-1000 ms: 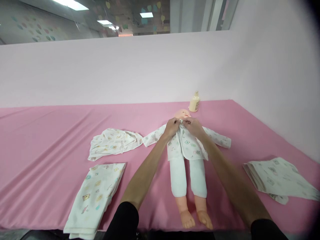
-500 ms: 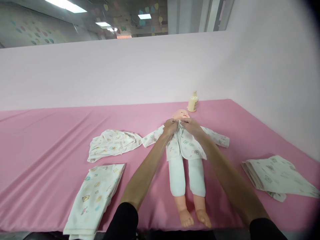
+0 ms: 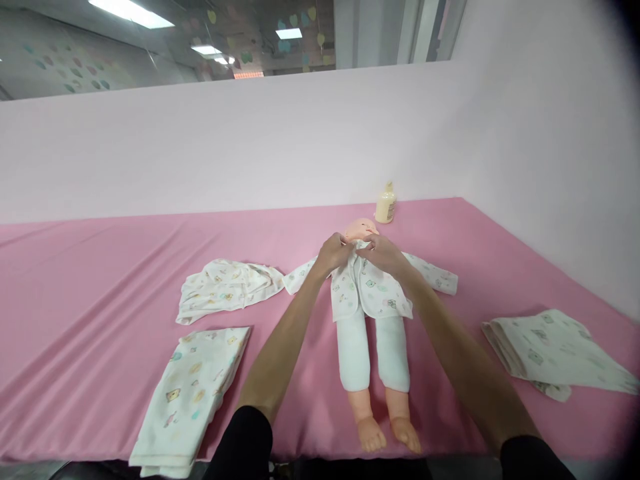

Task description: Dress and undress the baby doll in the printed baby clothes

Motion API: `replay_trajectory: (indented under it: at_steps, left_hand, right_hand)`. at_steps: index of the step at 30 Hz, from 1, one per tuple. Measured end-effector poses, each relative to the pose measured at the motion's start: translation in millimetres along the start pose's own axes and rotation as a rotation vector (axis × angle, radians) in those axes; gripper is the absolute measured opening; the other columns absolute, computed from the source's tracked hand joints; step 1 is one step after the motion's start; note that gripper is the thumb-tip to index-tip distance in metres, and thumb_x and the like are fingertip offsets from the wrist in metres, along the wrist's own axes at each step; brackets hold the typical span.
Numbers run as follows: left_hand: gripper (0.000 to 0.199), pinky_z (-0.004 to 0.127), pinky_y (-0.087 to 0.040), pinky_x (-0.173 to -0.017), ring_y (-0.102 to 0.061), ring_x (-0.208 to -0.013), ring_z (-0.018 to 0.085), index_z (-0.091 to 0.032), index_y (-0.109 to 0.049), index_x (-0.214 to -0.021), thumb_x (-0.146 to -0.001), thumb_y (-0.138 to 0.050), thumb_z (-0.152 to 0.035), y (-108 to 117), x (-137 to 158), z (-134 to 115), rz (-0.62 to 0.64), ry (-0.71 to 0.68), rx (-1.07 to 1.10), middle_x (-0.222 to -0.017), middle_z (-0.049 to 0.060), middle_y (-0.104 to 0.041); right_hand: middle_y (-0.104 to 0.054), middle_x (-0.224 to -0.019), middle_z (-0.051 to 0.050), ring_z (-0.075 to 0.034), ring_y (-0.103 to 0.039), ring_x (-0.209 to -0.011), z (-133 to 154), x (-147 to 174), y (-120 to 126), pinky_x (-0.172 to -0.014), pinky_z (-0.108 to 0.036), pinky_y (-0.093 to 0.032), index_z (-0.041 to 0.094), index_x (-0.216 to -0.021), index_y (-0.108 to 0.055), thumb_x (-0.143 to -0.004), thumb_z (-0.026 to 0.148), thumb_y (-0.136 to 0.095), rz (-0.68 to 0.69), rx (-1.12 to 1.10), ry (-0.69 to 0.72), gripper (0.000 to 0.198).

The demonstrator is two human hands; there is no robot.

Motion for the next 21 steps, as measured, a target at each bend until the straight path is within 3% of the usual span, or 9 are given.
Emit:
replay_trajectory:
  at_steps: [3,6,10,13,16,21]
  left_hand:
    - [0.025,0.028,-0.028,-0.062,-0.047,-0.058,0.014,-0.018,-0.060,-0.068,-0.072,-0.078,-0.034,10,12,-13,0.187,0.009,-0.099,-0.057,0.001,-0.054]
    - [0.038,0.029,-0.025,-0.060,-0.039,-0.049,0.012,-0.019,-0.046,-0.048,-0.067,-0.079,-0.022,10,22,-22,0.245,-0.029,-0.233,-0.046,-0.002,-0.038]
    - [0.043,0.031,-0.029,-0.064,-0.045,-0.055,0.017,-0.020,-0.033,-0.047,-0.070,-0.070,-0.015,-3,26,-21,0.174,-0.132,-0.504,-0.048,0.000,-0.037]
    - [0.031,0.033,-0.031,-0.070,-0.053,-0.068,0.022,-0.020,-0.035,-0.057,-0.077,-0.059,-0.015,-10,25,-17,0.081,-0.180,-0.652,-0.060,0.004,-0.046]
    - [0.018,0.033,-0.032,-0.072,-0.058,-0.078,0.025,-0.020,-0.040,-0.069,-0.083,-0.049,-0.014,-13,26,-17,0.007,-0.197,-0.752,-0.076,0.008,-0.057]
    - [0.015,0.031,-0.030,-0.067,-0.059,-0.081,0.024,-0.020,-0.045,-0.076,-0.090,-0.042,-0.015,-19,29,-20,-0.018,-0.285,-0.801,-0.084,0.010,-0.063]
  right_hand:
    - [-0.069,-0.106,-0.012,-0.026,-0.063,-0.091,11,9,1,-0.068,-0.030,-0.041,0.017,-0.109,-0.064,-0.073,0.033,-0.071,0.031,0.193,0.000,0.040]
    - [-0.068,-0.104,-0.016,-0.028,-0.061,-0.092,17,16,2,-0.067,-0.032,-0.038,0.017,-0.099,-0.064,-0.075,0.034,-0.069,0.023,0.384,0.026,0.030]
    - [-0.062,-0.075,-0.008,-0.023,-0.058,-0.075,19,17,10,-0.062,-0.032,-0.035,0.022,-0.069,-0.057,-0.074,0.023,-0.065,0.038,0.500,0.047,0.009]
    - [-0.041,-0.052,-0.001,-0.017,-0.048,-0.058,19,19,23,-0.058,-0.031,-0.030,0.024,-0.051,-0.038,-0.070,0.016,-0.059,0.087,0.495,0.008,0.030]
    - [-0.029,-0.048,0.002,-0.013,-0.037,-0.050,19,21,35,-0.055,-0.031,-0.026,0.023,-0.047,-0.026,-0.066,0.012,-0.057,0.130,0.390,-0.040,0.038]
    - [-0.044,-0.051,0.002,-0.013,-0.048,-0.053,11,16,39,-0.055,-0.028,-0.033,0.021,-0.050,-0.037,-0.067,0.015,-0.059,0.204,0.218,-0.050,0.028]
Point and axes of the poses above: each hand's wrist, its own x-axis away from the middle knuckle, its own y-axis out of the back of the hand, z = x × y, the point moved 4 cm from there along -x, towards the middle knuckle
